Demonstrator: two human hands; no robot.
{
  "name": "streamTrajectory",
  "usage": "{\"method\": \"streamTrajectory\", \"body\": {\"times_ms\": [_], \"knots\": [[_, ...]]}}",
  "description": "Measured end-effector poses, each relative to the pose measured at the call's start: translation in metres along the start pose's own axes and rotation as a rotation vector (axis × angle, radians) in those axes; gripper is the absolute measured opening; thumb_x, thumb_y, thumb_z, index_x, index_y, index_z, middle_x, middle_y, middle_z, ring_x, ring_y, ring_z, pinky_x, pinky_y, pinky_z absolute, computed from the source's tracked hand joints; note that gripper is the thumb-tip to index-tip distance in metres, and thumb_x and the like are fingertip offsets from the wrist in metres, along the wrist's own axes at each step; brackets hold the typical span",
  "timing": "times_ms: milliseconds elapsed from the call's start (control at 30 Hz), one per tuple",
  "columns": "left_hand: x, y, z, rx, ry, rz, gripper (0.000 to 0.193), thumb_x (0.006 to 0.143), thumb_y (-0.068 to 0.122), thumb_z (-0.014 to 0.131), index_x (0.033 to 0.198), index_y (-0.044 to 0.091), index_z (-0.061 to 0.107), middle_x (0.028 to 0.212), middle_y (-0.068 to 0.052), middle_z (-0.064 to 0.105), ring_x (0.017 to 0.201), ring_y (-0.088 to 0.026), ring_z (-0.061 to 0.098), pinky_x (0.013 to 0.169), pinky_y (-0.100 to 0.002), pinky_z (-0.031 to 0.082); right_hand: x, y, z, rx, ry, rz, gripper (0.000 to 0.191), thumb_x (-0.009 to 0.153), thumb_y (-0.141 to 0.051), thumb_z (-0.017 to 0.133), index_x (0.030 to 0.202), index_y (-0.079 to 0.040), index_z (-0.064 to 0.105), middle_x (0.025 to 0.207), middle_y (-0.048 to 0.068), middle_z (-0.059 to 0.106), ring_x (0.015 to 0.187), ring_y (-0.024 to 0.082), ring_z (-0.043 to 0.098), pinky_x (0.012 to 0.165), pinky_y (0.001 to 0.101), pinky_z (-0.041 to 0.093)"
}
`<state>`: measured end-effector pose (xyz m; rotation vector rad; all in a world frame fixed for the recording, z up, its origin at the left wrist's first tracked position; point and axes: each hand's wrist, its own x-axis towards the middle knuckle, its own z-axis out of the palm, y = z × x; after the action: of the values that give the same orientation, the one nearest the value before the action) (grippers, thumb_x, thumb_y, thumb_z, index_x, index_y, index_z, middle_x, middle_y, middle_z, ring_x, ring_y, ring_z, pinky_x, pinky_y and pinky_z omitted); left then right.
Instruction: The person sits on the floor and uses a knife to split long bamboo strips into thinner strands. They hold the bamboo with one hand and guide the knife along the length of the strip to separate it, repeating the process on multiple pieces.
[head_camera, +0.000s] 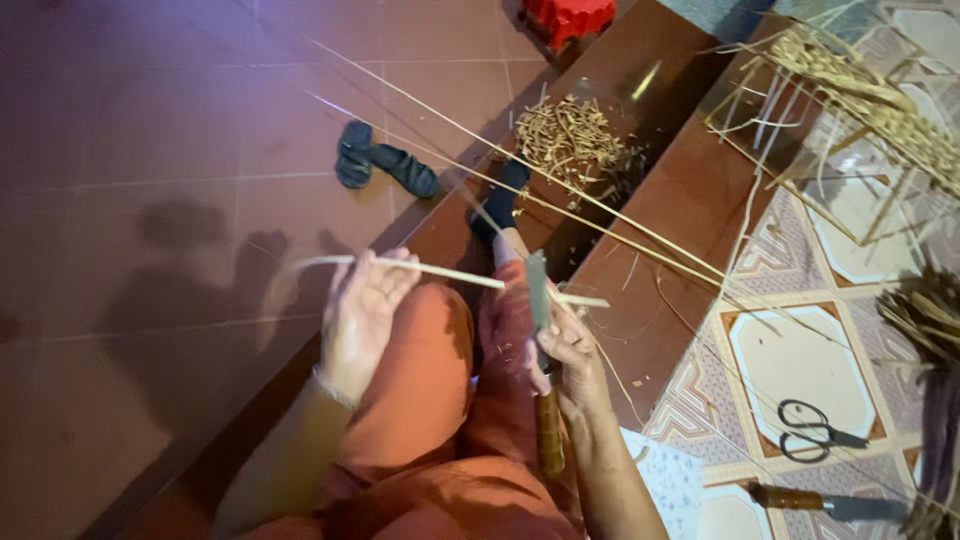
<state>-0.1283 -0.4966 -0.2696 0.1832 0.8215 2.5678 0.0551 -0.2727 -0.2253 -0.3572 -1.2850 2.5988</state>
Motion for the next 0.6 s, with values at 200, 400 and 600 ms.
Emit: {"method": "streamTrajectory", "body": {"times_ms": [200, 400, 600], "knots": [[0.115, 0.096, -0.002, 0.178, 0.096, 0.170, 0.022, 0.112, 0.019, 0.049, 0.125, 0.001, 0.050, 0.104, -0.011, 0.061, 0.106, -0.028, 0.063, 0.105, -0.052, 0.056, 0.013, -0.004, -0.069, 0.429, -0.017, -0.178, 0.062, 0.107, -0.010, 0.064, 0.159, 0.004, 0.034, 0.078, 0.006, 0.063, 0.043, 0.009, 0.046, 0.038, 0.0238, 0.038], [0.148, 0.095, 0.133, 0.697, -0.428, 0.211, 0.026, 0.110, 0.018, 0.044, 0.126, 0.003, 0.057, 0.085, -0.004, 0.064, 0.078, -0.016, 0.066, 0.074, -0.035, 0.056, 0.011, -0.005, -0.083, 0.368, -0.080, -0.280, 0.061, 0.101, -0.016, 0.059, 0.157, -0.002, 0.038, 0.079, 0.004, 0.063, 0.042, 0.012, 0.044, 0.041, 0.0292, 0.041], [0.095, 0.040, 0.164, 0.969, -0.796, -0.002, 0.024, 0.107, 0.006, 0.051, 0.125, 0.003, 0.066, 0.092, 0.008, 0.054, 0.071, -0.004, 0.055, 0.062, -0.019, 0.051, 0.003, -0.015, -0.057, 0.312, -0.074, -0.248, 0.060, 0.100, -0.018, 0.062, 0.152, -0.001, 0.036, 0.065, 0.003, 0.057, 0.039, 0.014, 0.049, 0.036, 0.0281, 0.042]]}}
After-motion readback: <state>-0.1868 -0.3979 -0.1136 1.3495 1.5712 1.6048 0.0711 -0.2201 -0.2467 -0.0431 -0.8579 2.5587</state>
